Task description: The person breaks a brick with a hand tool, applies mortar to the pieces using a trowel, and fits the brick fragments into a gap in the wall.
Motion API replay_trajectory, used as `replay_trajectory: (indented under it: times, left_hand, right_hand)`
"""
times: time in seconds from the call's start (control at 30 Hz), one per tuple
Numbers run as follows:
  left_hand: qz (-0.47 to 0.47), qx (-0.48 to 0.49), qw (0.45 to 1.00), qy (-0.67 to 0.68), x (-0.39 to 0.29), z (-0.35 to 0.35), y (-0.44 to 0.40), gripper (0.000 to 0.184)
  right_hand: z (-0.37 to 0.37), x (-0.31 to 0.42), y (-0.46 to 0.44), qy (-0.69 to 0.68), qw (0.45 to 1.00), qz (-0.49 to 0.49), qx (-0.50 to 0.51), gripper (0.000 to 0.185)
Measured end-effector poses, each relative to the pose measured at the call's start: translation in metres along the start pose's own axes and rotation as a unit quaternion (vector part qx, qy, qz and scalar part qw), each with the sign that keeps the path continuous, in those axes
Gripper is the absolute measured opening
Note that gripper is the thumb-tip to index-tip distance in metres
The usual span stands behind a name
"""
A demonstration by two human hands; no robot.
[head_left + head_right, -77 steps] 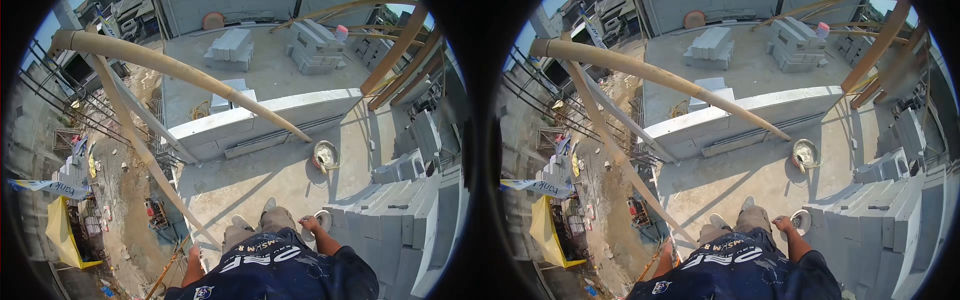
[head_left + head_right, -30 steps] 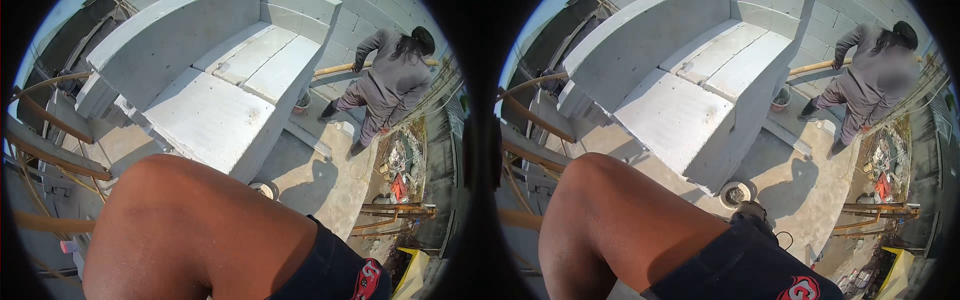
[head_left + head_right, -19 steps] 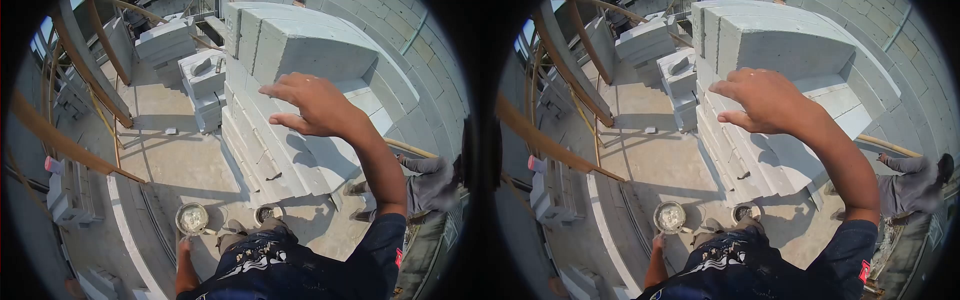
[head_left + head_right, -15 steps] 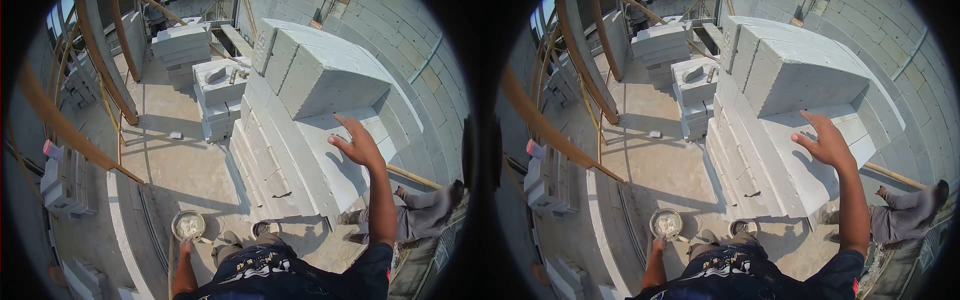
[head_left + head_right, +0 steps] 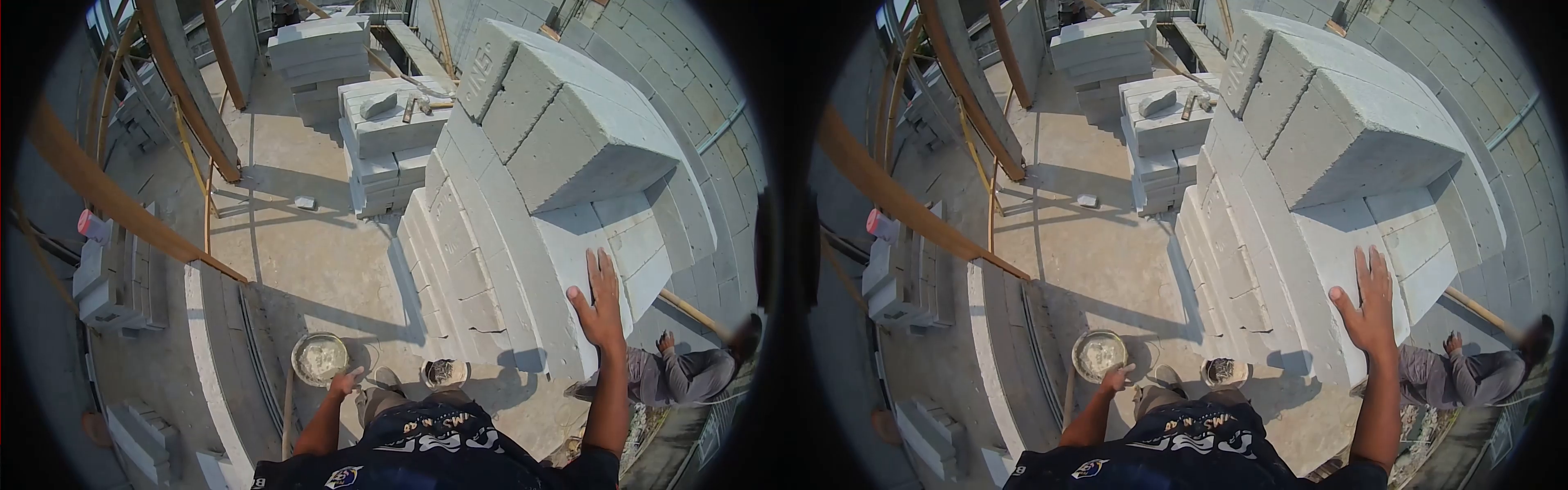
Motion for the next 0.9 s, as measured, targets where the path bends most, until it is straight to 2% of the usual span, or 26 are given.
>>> replay_trajectory:
  times: [0.07,0.13,0.17,0.23,0.3,0.37,0.43,0.47,0.53,0.57,0.63,0.73,0.77,0.8,0.83,0.87,0.9]
  left_hand:
    - [-0.206,-0.060,0.972,-0.092,-0.031,-0.017,-0.035,0.097]
    - [-0.280,-0.035,0.950,-0.136,-0.114,-0.065,0.064,0.098]
    - [-0.405,-0.067,0.886,-0.216,-0.142,-0.086,0.073,0.096]
    - [-0.531,-0.022,0.812,-0.241,-0.202,-0.135,0.159,0.092]
    - [-0.669,0.033,0.708,-0.226,-0.238,-0.178,0.242,0.086]
    - [-0.744,0.088,0.617,-0.240,-0.256,-0.215,0.293,0.085]
    - [-0.782,0.133,0.561,-0.236,-0.267,-0.248,0.320,0.085]
    - [-0.785,0.120,0.562,-0.233,-0.270,-0.259,0.326,0.085]
    - [-0.729,0.141,0.582,-0.331,-0.271,-0.286,0.329,0.083]
    - [-0.732,0.127,0.584,-0.326,-0.269,-0.296,0.325,0.083]
    - [-0.773,0.062,0.551,-0.309,-0.263,-0.311,0.314,0.072]
    - [-0.759,0.052,0.591,-0.268,-0.260,-0.313,0.322,0.063]
    - [-0.756,0.025,0.602,-0.256,-0.260,-0.314,0.326,0.063]
    - [-0.748,0.044,0.610,-0.258,-0.261,-0.315,0.329,0.059]
    - [-0.739,0.059,0.620,-0.256,-0.262,-0.313,0.331,0.055]
    - [-0.736,0.019,0.633,-0.238,-0.263,-0.308,0.335,0.055]
    - [-0.731,0.037,0.634,-0.250,-0.264,-0.308,0.338,0.053]
  right_hand:
    - [0.000,0.001,0.000,0.007,1.000,0.000,-0.012,0.082]
    - [0.000,0.003,0.000,0.005,1.000,-0.002,-0.018,0.080]
    - [0.001,0.003,0.000,0.005,1.000,0.000,-0.027,0.079]
    - [0.003,0.003,0.001,-0.001,0.999,0.000,-0.034,0.078]
    - [0.004,0.007,-0.002,-0.010,0.999,0.010,-0.044,0.077]
    - [0.004,0.008,0.000,-0.014,0.998,-0.030,-0.046,0.073]
    - [0.003,0.004,0.001,-0.018,0.998,-0.021,-0.051,0.069]
    - [0.002,0.000,0.002,-0.019,0.998,-0.025,-0.055,0.065]
    - [0.000,-0.006,0.005,-0.046,0.996,-0.015,-0.069,0.061]
    - [-0.001,-0.010,0.005,-0.071,0.994,-0.018,-0.083,0.057]
    - [-0.002,-0.015,0.005,-0.096,0.991,-0.011,-0.094,0.055]
    - [-0.003,-0.020,0.010,-0.140,0.985,0.003,-0.102,0.053]
    - [-0.001,-0.023,0.012,-0.187,0.974,-0.025,-0.124,0.054]
    - [-0.001,-0.027,0.012,-0.236,0.960,-0.047,-0.140,0.054]
    - [-0.004,-0.035,0.013,-0.255,0.953,-0.039,-0.156,0.056]
    - [-0.008,-0.044,0.013,-0.276,0.945,-0.032,-0.170,0.057]
    - [-0.012,-0.048,0.011,-0.302,0.935,-0.036,-0.182,0.059]
Point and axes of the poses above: each hand's wrist, its own y-axis away from the middle knuckle, its own z-axis out of the back of the hand, x = y × z, the point moved 3 cm from there along -y, towards the middle knuckle, and after that the axes turned 10 degrees about z, right-handed, at the moved point
